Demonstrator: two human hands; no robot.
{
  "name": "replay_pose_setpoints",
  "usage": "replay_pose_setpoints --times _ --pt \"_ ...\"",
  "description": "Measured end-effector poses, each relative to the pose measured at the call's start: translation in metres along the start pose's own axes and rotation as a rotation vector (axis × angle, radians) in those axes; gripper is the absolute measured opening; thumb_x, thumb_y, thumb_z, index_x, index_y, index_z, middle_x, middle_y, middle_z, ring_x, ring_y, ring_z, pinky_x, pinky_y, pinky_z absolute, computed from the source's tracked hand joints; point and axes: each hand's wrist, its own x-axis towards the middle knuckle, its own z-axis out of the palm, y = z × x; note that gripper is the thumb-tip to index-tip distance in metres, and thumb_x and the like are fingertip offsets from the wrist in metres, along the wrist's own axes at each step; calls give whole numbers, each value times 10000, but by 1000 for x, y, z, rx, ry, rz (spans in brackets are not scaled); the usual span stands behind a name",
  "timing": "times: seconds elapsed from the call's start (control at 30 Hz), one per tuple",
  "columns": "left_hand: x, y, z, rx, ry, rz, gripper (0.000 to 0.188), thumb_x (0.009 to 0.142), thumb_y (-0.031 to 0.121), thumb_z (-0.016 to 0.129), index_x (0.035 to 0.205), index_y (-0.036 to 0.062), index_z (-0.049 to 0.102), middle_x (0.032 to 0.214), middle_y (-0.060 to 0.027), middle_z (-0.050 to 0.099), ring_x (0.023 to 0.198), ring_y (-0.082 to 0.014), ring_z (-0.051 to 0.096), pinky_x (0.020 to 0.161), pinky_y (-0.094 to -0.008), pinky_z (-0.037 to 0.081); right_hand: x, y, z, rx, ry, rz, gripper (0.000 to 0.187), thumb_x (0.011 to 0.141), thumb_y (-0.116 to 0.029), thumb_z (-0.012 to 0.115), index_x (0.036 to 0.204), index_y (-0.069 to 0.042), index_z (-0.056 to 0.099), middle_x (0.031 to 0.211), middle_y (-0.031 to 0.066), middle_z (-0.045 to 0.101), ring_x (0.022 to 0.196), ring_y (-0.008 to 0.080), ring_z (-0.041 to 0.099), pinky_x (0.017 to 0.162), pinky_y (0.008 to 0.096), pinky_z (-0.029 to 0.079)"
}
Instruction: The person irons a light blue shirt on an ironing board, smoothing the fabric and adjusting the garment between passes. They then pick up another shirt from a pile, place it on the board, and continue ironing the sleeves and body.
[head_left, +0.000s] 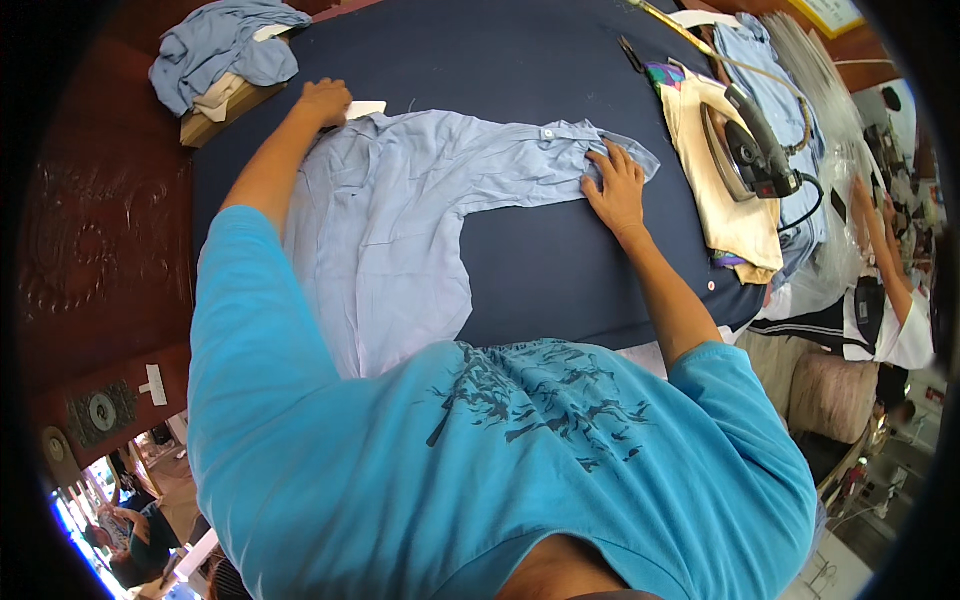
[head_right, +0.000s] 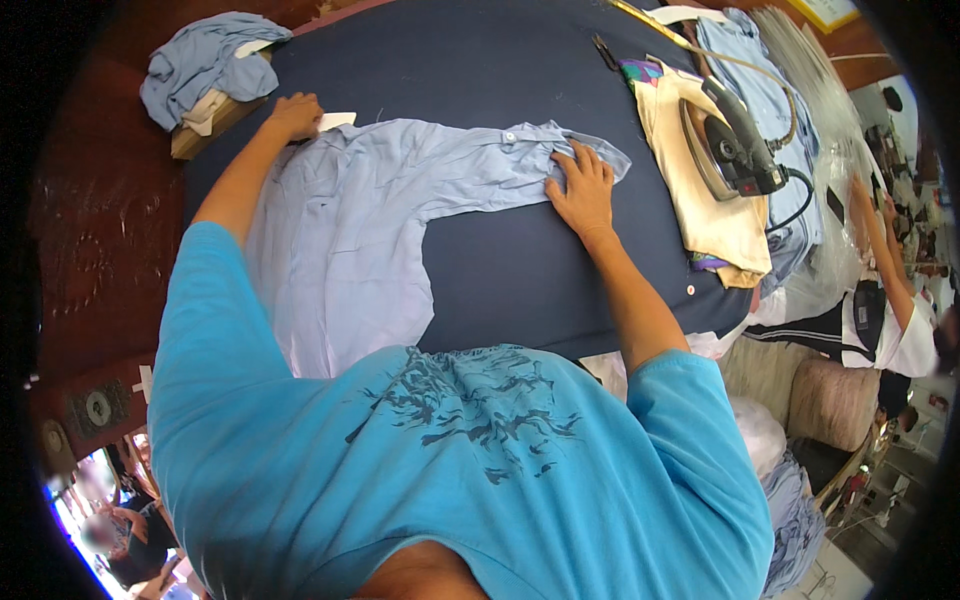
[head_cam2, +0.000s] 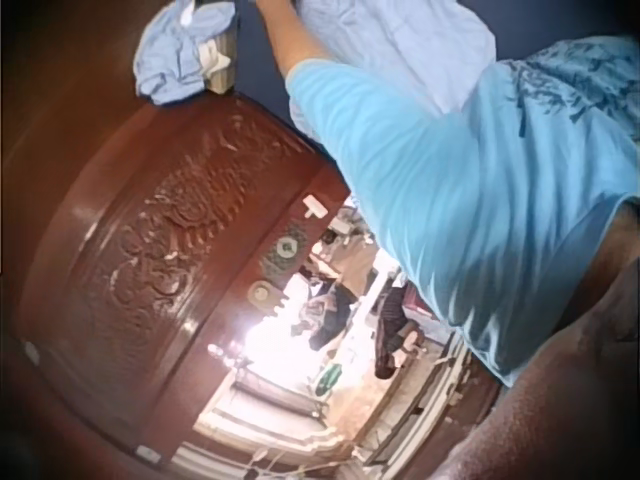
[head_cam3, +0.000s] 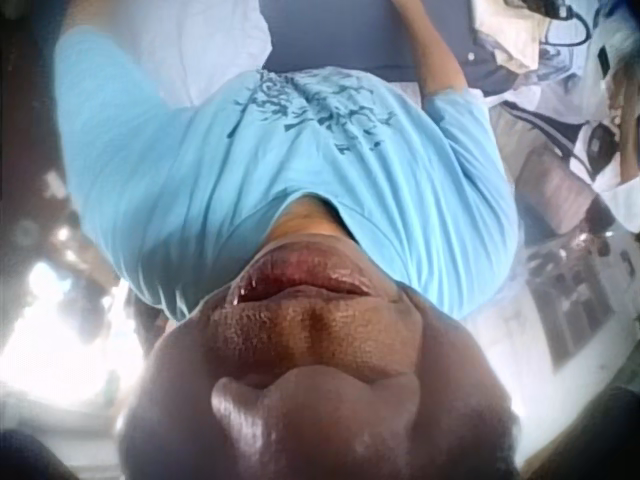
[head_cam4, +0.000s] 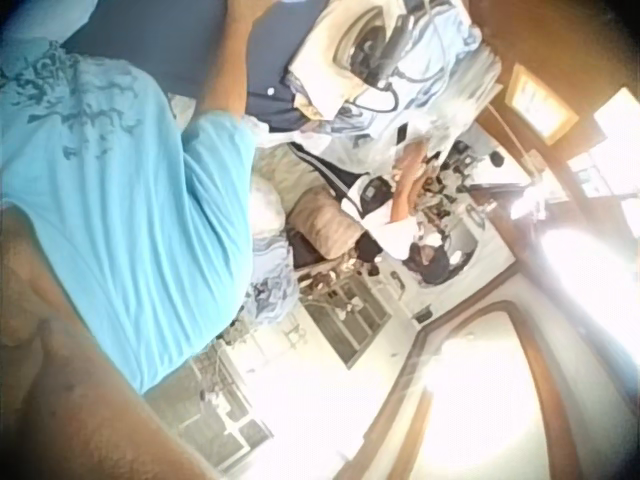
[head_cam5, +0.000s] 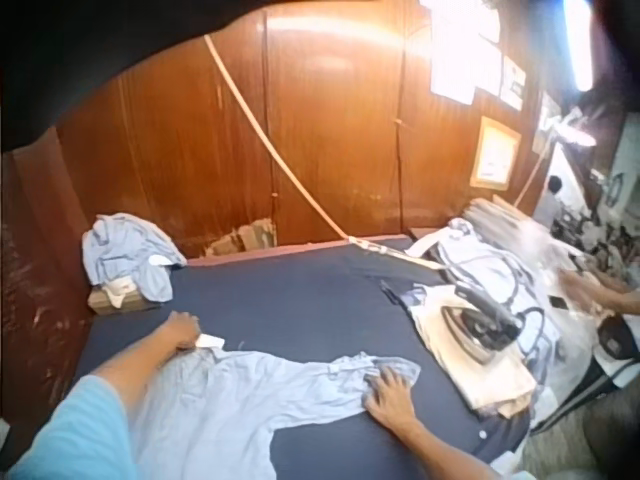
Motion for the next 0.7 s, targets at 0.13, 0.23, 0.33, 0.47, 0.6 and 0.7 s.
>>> replay_pose_setpoints --times 0.13,0.23,0.33,0.47,0.6,0.7 --pt "-5 -13 11 -111 128 138 210 646 225 643 805 93 606 1119 -104 535 988 -288 568 780 -399 456 1 1 0 4 -17 13 417 745 -323 581 1124 -146 574 1312 97 435 1251 281 351 1025 459 222" --pt "-10 -6 3 -191 6 113 218 625 226 654 757 64 590 955 -115 529 897 -303 564 757 -403 456 3 -3 -1 12 -10 6 413 744 -313 583 1117 -138 575 1307 100 441 1247 286 357 1023 462 225" --pt "-15 -4 -8 -235 20 152 250 626 248 671 734 35 598 901 -138 523 877 -312 550 751 -388 458 -1 -4 -5 30 18 20 406 736 -302 590 1102 -128 580 1293 103 455 1240 296 365 1020 467 227" --pt "-33 -5 -30 -355 172 36 222 673 249 656 701 40 586 880 -116 522 855 -303 559 730 -385 459 3 0 1 51 2 40 408 729 -300 597 1095 -121 582 1287 107 459 1237 297 368 1017 470 228" --pt "-57 -24 15 -133 618 -184 277 772 291 602 966 99 649 1204 -126 514 1086 -294 511 885 -452 407 3 -5 0 103 15 1 406 726 -296 603 1087 -113 585 1299 115 448 1246 298 353 1018 469 226" --pt "-68 64 8 -306 400 -616 566 821 384 568 1334 195 423 1438 -130 263 1298 -313 284 958 -573 288 1 5 4 158 72 -5 403 719 -275 615 1094 -133 584 1343 129 398 1274 331 313 1025 464 219"
